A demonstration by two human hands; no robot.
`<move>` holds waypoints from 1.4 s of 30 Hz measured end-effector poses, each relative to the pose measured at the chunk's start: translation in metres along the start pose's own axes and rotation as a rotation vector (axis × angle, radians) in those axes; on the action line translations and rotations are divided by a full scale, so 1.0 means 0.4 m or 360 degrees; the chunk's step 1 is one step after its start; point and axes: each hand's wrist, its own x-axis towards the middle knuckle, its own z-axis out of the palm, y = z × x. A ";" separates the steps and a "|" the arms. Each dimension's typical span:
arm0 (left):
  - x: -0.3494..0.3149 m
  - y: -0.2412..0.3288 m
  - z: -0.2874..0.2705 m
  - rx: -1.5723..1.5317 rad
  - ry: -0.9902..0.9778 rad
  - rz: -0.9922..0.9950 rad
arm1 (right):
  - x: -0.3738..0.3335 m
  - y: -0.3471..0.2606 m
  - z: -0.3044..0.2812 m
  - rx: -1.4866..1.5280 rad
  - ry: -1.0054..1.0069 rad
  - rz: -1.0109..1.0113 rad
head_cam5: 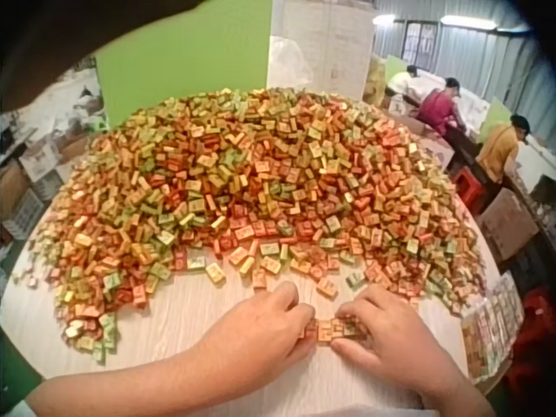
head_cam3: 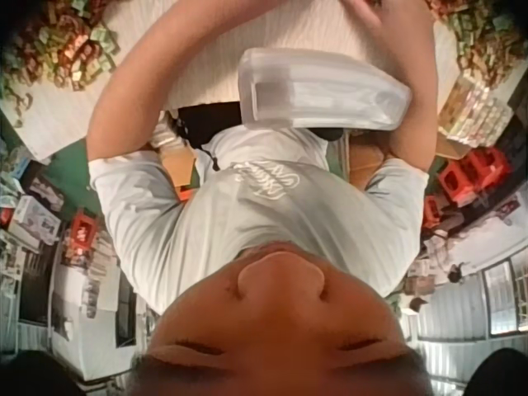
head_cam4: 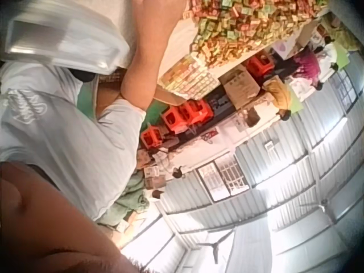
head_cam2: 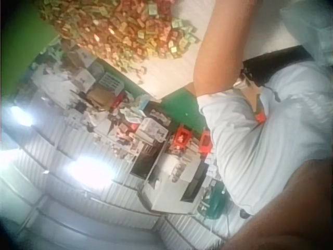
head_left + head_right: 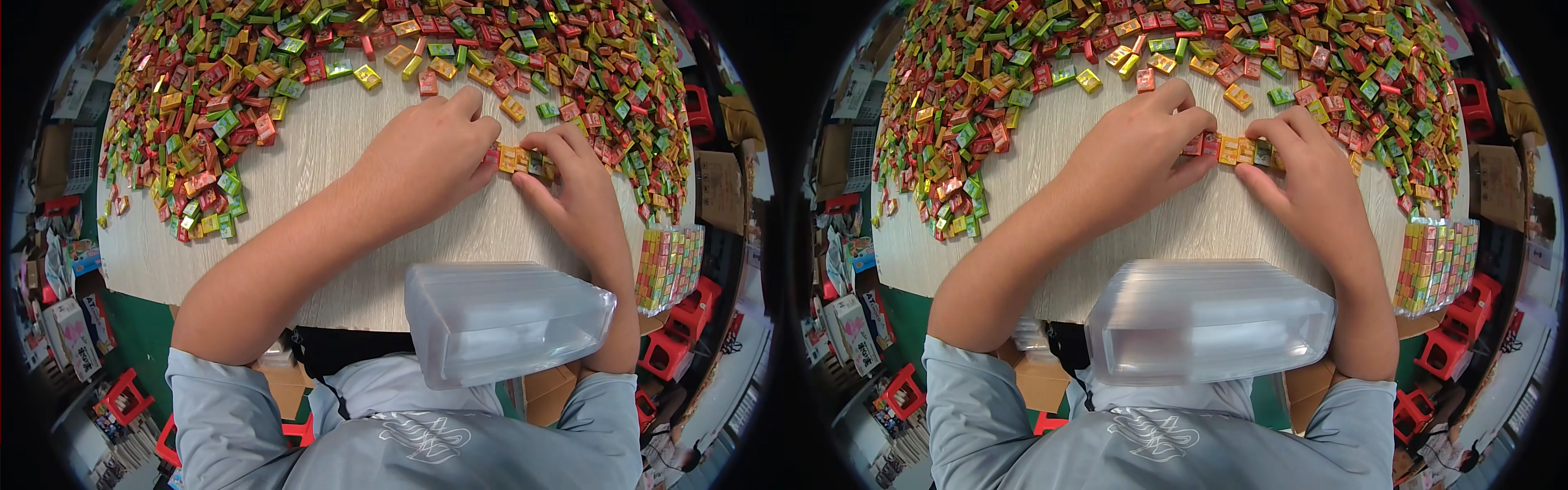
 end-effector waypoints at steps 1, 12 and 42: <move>0.000 0.000 -0.001 0.0014 0.0016 0.0017 | 0.001 -0.001 0.002 0.0010 0.0012 0.0008; -0.001 0.013 0.010 0.0153 0.0028 0.0024 | 0.007 -0.007 0.012 -0.0017 0.0067 0.0038; -0.003 0.010 0.005 0.0120 0.0029 0.0016 | -0.002 0.024 -0.025 0.0328 -0.0180 0.0001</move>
